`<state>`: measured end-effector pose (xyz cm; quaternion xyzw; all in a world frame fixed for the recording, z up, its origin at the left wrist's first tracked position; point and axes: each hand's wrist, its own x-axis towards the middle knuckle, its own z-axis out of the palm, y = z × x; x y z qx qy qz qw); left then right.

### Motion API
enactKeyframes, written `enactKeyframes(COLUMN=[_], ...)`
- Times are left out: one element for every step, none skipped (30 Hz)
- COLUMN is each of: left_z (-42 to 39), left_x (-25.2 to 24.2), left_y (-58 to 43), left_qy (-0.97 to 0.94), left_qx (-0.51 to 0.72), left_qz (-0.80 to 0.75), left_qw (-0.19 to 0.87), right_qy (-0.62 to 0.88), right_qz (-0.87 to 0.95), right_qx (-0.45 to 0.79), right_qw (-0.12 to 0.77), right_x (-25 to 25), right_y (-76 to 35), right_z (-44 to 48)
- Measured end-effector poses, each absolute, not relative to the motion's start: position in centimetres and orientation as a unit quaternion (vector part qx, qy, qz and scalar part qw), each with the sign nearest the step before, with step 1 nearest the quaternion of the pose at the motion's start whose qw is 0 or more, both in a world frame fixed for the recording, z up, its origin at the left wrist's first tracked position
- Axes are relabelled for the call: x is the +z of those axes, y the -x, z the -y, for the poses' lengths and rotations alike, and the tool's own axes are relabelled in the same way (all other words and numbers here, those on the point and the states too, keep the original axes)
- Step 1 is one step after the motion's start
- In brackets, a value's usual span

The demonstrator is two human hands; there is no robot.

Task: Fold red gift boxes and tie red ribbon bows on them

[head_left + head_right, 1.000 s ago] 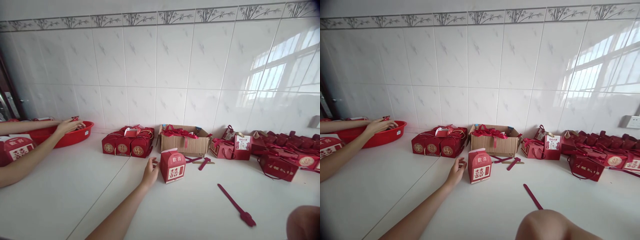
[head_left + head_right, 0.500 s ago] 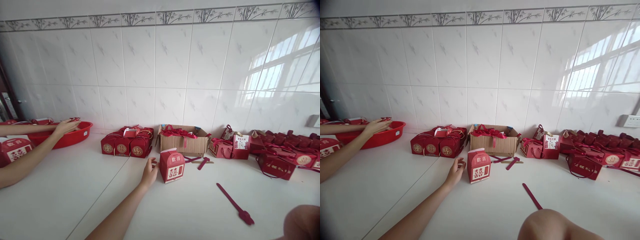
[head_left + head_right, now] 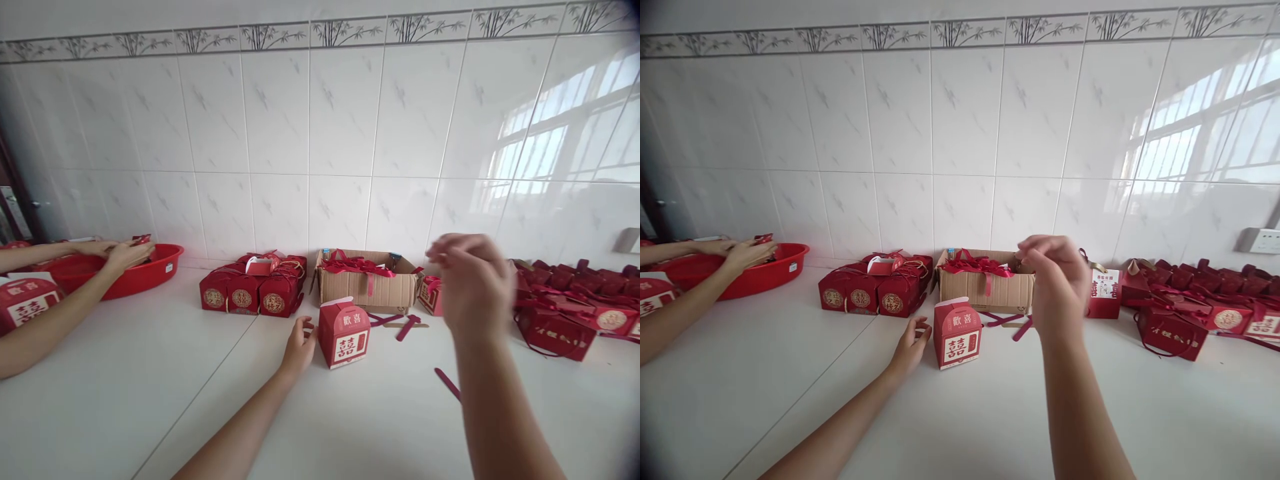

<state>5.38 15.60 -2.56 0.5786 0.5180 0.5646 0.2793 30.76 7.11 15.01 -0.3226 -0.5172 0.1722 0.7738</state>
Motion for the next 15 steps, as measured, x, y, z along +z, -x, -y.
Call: enactKeyframes(left_z=[-15.6, -15.6, -15.6, -15.7, -15.7, -15.8, -15.8, -15.8, -15.8, -15.9, -15.9, -15.9, -15.9, -15.9, -15.9], left_x=[-2.6, -2.6, -2.6, -2.6, -2.6, -2.6, -2.6, -2.6, -2.6, -2.6, -2.6, -2.6, -2.6, -2.6, -2.6], left_y=[-5.4, -5.4, -5.4, -5.4, -5.4, -5.4, -5.4, -5.4, -5.4, -5.4, -5.4, -5.4, -5.4, -5.4, -5.4], left_qy=[-0.581, -0.583, -0.586, -0.589, -0.591, -0.593, -0.595, -0.598, -0.600, -0.602, -0.604, -0.606, -0.606, -0.607, -0.607], left_qx=[0.562, 0.559, 0.557, 0.554, 0.551, 0.549, 0.547, 0.545, 0.542, 0.540, 0.538, 0.537, 0.536, 0.535, 0.534], left_qz=[-0.518, -0.518, -0.518, -0.518, -0.518, -0.518, -0.518, -0.519, -0.519, -0.519, -0.520, -0.521, -0.523, -0.523, -0.524], left_qw=[0.280, 0.280, 0.281, 0.281, 0.281, 0.280, 0.279, 0.278, 0.277, 0.275, 0.273, 0.271, 0.269, 0.268, 0.266], right_qy=[0.355, 0.413, 0.444, 0.462, 0.471, 0.472, 0.465, 0.451, 0.433, 0.414, 0.395, 0.379, 0.365, 0.348, 0.333], right_qz=[0.470, 0.409, 0.380, 0.367, 0.364, 0.365, 0.369, 0.373, 0.377, 0.379, 0.379, 0.378, 0.374, 0.372, 0.374], right_qx=[0.215, 0.277, 0.306, 0.331, 0.361, 0.388, 0.411, 0.432, 0.448, 0.460, 0.466, 0.468, 0.469, 0.458, 0.439], right_qw=[0.779, 0.765, 0.752, 0.737, 0.718, 0.703, 0.692, 0.686, 0.685, 0.688, 0.695, 0.703, 0.712, 0.728, 0.746], right_x=[14.4, 13.5, 12.5, 11.4, 10.3, 9.3, 8.4, 7.7, 7.3, 7.2, 7.4, 7.9, 8.7, 9.6, 10.7], right_y=[-30.6, -30.6, -30.6, -30.6, -30.6, -30.6, -30.6, -30.5, -30.3, -30.2, -30.1, -30.2, -30.4, -30.8, -31.5], right_z=[-9.1, -11.1, -13.0, -14.7, -16.1, -17.1, -17.8, -18.3, -18.5, -18.6, -18.5, -18.2, -17.7, -16.9, -15.9])
